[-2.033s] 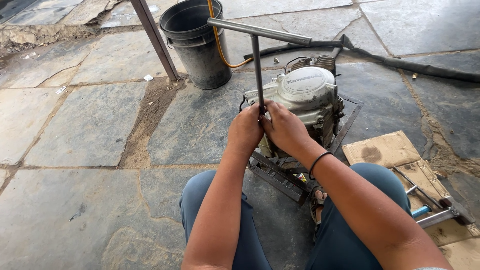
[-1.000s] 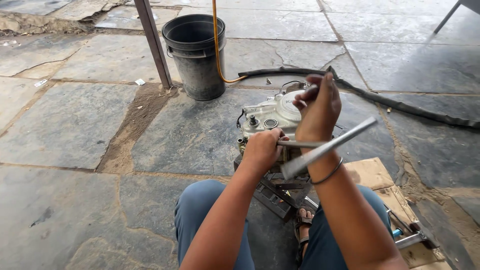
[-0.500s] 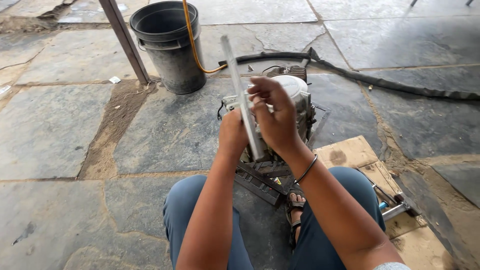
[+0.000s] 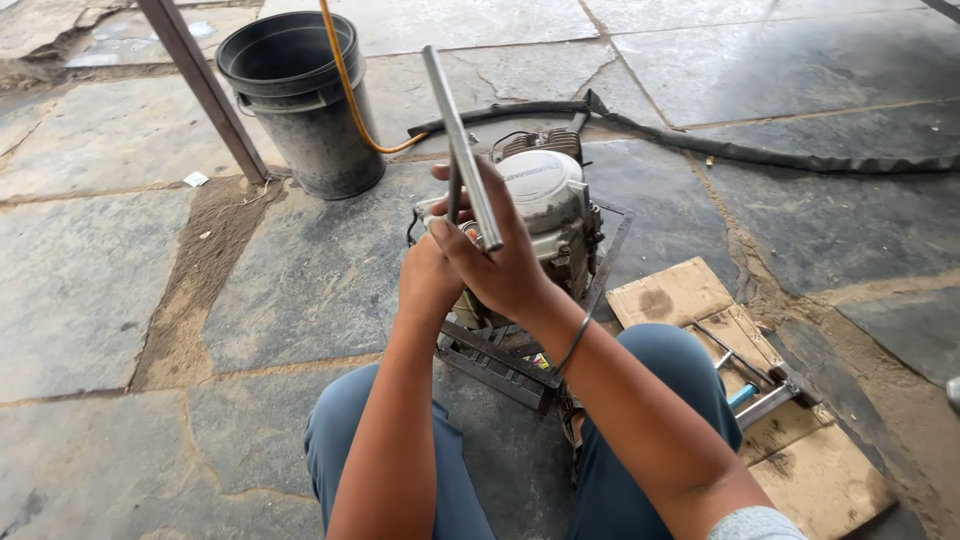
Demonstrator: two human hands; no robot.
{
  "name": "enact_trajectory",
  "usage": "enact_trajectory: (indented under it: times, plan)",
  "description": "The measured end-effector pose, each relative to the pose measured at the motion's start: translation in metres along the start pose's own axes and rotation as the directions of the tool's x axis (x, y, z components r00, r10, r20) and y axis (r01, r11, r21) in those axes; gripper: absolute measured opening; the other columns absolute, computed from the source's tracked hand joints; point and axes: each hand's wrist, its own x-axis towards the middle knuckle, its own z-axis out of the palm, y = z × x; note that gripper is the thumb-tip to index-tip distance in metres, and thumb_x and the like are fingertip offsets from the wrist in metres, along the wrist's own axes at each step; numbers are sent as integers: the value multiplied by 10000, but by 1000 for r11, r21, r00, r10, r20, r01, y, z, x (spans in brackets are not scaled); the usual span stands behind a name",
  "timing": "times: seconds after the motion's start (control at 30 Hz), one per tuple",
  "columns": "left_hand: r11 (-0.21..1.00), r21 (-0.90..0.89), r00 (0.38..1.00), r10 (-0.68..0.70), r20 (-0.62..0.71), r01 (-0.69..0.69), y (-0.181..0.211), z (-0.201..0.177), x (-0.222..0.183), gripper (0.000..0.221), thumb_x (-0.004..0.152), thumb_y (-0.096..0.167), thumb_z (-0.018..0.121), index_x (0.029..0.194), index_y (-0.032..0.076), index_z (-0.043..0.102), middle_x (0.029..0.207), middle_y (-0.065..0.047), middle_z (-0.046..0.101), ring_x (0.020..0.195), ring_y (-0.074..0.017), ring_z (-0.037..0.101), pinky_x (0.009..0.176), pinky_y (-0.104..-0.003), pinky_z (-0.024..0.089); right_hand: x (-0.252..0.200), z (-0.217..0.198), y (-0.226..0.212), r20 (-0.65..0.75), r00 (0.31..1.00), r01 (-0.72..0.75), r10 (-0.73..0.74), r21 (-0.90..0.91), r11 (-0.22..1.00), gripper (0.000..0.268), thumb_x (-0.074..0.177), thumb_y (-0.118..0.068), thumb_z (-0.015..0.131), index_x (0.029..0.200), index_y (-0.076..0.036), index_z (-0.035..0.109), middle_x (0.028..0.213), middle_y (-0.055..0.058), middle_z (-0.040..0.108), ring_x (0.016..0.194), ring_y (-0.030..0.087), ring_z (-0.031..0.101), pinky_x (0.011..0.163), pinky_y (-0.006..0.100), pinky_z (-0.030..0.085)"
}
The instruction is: Using various tools to loosen and remove bolts on a motorcycle engine casing.
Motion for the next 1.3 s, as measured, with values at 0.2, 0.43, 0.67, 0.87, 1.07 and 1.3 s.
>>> enact_trajectory:
  times: [0.2, 0.43, 0.67, 0.87, 1.07, 1.3]
  plan:
    - [982, -40, 982, 183, -55, -185, -11, 15, 0, 373, 915, 363, 581, 1010, 38, 738, 961, -240, 743, 960, -455, 686, 825, -547, 517, 4, 8, 6, -185, 973, -119, 141, 125, 985, 332, 1136, -150, 583, 1445, -33, 551, 1219, 108, 692, 1130, 158, 717, 919, 288, 655]
    - [969, -35, 970, 242, -25, -243, -12, 24, 3, 374, 901, 330, 596, 1090, 30, 715, 1002, -257, 735, 1013, -463, 676, 854, -537, 523, 16, 4, -8, -178, 978, -99, 113, 89, 991, 302, 1133, -196, 547, 1384, -30, 565, 1101, 79, 712, 926, 108, 713, 759, 244, 622]
    - [973, -25, 973, 231, 30, -230, 14, -7, -14, 480, 799, 248, 741, 1244, 77, 679, 1072, -236, 737, 1012, -385, 717, 900, -476, 534, 13, -22, 28, -373, 896, -140, 239, 275, 951, 379, 1136, -384, 505, 1191, -25, 613, 944, 76, 729, 569, 18, 509, 539, 203, 460]
    - [880, 373, 955, 257, 147, -295, -16, -8, -8, 438, 800, 366, 776, 1174, 148, 713, 1158, -148, 700, 1065, -342, 670, 878, -467, 528, 22, -83, 1, -597, 771, -65, 221, 271, 960, 493, 1114, -470, 529, 1106, 0, 676, 860, 89, 702, 544, 62, 520, 513, 229, 469]
    - [836, 424, 926, 376, 15, -347, -25, 28, -2, 200, 896, 126, 592, 1056, 98, 708, 1104, -121, 728, 1018, -355, 695, 872, -474, 554, 19, -124, -26, -725, 640, -67, 255, 277, 958, 531, 1073, -502, 548, 1085, 16, 667, 800, 55, 632, 524, 62, 472, 503, 249, 438]
    - [869, 436, 965, 263, -8, -233, -21, 26, -6, 150, 948, 119, 543, 981, 54, 673, 1043, -202, 700, 969, -415, 688, 821, -525, 544, 11, -141, -32, -742, 622, -65, 251, 270, 961, 561, 1065, -518, 552, 1085, 31, 663, 798, 56, 607, 548, 77, 484, 513, 266, 443]
